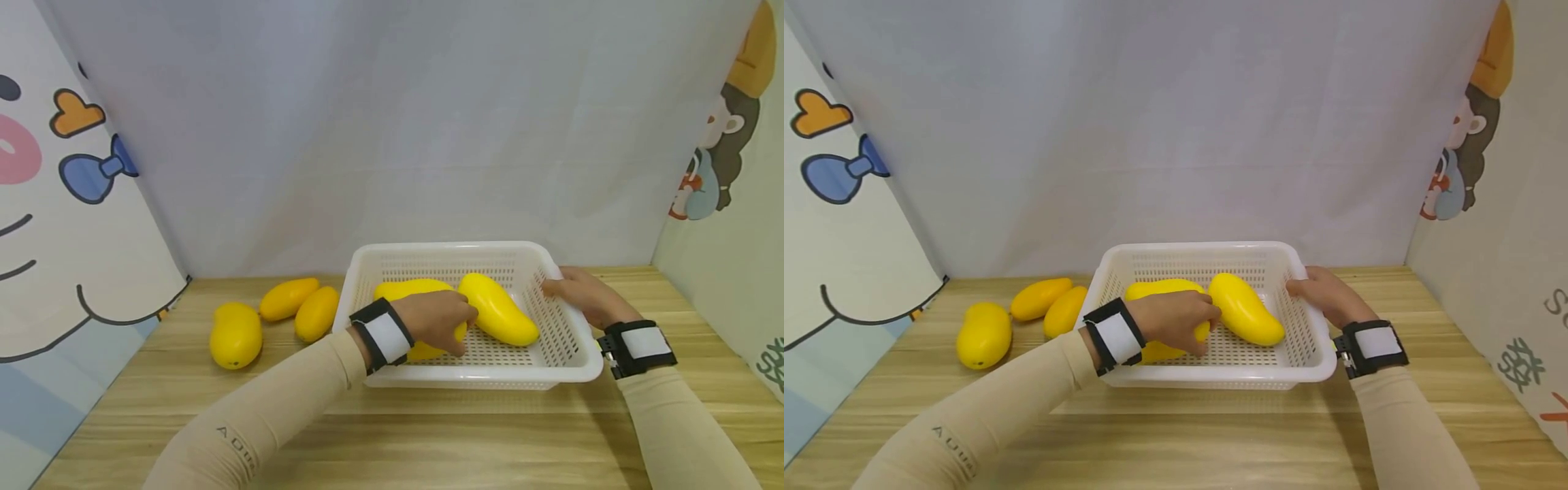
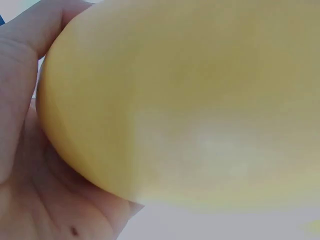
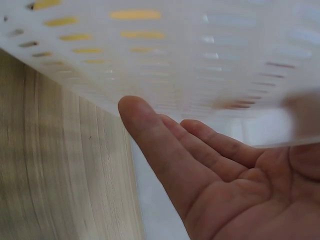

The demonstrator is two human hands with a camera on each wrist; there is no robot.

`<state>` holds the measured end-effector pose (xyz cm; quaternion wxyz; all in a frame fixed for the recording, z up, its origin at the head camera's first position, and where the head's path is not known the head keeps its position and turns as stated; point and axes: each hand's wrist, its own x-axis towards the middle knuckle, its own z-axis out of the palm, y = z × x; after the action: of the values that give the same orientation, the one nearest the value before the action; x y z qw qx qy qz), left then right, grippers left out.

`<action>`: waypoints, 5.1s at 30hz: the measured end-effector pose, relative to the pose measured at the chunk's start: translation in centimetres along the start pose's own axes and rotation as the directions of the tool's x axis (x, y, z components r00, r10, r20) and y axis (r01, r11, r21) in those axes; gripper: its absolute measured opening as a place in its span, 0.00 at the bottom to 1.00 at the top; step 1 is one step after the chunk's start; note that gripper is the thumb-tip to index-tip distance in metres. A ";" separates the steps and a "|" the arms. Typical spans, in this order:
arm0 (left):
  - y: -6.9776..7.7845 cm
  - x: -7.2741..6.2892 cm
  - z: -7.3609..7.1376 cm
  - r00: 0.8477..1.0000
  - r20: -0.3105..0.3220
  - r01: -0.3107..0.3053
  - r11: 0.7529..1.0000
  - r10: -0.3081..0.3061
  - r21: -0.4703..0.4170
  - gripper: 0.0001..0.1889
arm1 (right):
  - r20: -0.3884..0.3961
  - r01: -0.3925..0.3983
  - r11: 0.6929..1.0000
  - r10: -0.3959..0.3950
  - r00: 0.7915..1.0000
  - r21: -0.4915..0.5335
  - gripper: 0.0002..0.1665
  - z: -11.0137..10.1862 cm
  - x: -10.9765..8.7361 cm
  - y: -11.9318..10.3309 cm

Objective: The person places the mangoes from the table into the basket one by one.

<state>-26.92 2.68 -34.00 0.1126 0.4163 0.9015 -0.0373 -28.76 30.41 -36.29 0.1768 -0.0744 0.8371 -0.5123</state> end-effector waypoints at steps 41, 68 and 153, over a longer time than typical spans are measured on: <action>-0.8 -0.1 1.2 0.987 0.160 -0.023 0.999 0.029 -0.041 0.18 | -0.009 0.013 1.000 -0.013 1.000 0.028 0.30 0.0 0.1 0.3; -1.0 0.1 1.4 0.977 0.215 0.007 0.997 0.010 -0.077 0.19 | -0.019 -0.001 1.000 0.002 1.000 0.011 0.31 0.1 0.2 0.0; -6.4 -7.9 -4.0 0.955 -0.271 0.110 0.992 -0.124 -0.068 0.32 | 0.008 0.018 1.000 -0.018 1.000 0.020 0.31 0.1 0.1 0.1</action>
<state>-27.53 -6.68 -28.44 -0.0048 0.3602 0.9321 0.0378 -28.80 30.33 -36.49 0.1763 -0.0821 0.8306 -0.5218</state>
